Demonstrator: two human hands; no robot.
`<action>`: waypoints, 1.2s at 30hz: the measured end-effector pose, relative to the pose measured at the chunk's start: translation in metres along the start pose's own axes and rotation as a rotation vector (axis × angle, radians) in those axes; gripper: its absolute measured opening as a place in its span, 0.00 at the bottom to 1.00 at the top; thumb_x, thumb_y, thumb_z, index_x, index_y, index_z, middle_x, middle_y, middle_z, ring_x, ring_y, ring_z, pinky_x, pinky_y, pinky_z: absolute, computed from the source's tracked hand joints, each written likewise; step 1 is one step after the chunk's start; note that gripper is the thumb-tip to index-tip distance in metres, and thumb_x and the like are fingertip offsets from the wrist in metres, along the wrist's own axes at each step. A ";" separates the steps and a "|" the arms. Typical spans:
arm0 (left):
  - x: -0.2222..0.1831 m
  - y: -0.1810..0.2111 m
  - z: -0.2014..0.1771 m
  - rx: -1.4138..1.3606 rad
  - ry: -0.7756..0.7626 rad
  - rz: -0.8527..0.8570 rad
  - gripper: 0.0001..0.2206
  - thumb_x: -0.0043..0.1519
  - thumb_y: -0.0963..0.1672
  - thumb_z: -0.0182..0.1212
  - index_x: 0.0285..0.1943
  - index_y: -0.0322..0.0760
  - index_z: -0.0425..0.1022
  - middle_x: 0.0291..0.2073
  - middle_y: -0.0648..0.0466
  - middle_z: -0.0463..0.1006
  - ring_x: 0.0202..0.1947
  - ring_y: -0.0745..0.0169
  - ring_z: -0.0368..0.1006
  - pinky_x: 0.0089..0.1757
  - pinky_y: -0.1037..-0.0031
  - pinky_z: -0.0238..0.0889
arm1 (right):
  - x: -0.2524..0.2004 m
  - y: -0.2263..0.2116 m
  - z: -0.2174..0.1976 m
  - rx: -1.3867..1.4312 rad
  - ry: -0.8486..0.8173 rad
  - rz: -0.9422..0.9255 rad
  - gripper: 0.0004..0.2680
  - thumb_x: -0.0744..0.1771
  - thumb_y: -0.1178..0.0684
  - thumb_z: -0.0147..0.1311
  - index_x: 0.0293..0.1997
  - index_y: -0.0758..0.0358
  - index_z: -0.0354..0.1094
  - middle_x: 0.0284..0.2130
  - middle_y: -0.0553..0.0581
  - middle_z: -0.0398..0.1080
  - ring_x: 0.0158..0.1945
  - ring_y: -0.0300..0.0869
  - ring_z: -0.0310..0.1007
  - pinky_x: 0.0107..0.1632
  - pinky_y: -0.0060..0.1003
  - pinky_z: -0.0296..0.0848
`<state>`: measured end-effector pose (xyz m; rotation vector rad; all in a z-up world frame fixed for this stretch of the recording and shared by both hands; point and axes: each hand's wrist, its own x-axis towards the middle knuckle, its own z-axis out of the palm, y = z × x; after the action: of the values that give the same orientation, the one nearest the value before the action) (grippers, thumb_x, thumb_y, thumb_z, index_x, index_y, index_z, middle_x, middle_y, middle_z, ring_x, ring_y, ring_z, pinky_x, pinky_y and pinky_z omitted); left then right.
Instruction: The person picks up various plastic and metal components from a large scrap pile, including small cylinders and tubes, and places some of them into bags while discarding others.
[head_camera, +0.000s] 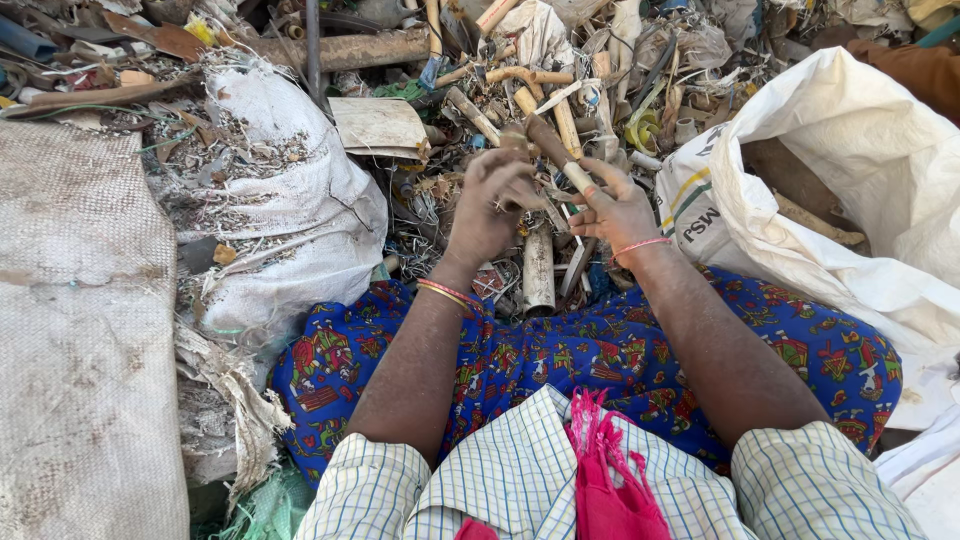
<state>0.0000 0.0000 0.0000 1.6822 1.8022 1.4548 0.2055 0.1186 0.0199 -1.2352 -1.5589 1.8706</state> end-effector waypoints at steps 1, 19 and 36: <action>-0.003 0.011 -0.004 0.096 0.002 0.051 0.25 0.53 0.43 0.70 0.59 0.66 0.74 0.67 0.52 0.63 0.68 0.42 0.65 0.60 0.56 0.67 | 0.000 0.000 0.003 0.079 -0.048 0.007 0.18 0.72 0.53 0.47 0.74 0.52 0.59 0.50 0.60 0.73 0.45 0.48 0.75 0.48 0.45 0.81; -0.011 0.043 0.008 0.346 0.141 0.183 0.25 0.65 0.45 0.60 0.72 0.40 0.62 0.63 0.44 0.70 0.64 0.45 0.69 0.62 0.57 0.63 | -0.021 -0.017 0.003 0.428 -0.366 -0.025 0.23 0.67 0.51 0.54 0.69 0.69 0.55 0.46 0.61 0.71 0.42 0.45 0.78 0.43 0.38 0.80; -0.006 0.004 0.009 -1.356 0.227 -0.730 0.12 0.64 0.40 0.55 0.56 0.40 0.68 0.45 0.53 0.79 0.44 0.62 0.82 0.45 0.68 0.81 | -0.062 -0.071 0.012 -0.139 -0.486 -0.380 0.31 0.64 0.56 0.64 0.74 0.72 0.52 0.59 0.69 0.70 0.60 0.50 0.70 0.60 0.42 0.71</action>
<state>0.0111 -0.0018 -0.0031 0.1710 0.8067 1.7781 0.2126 0.0846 0.1089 -0.4873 -2.0291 1.9105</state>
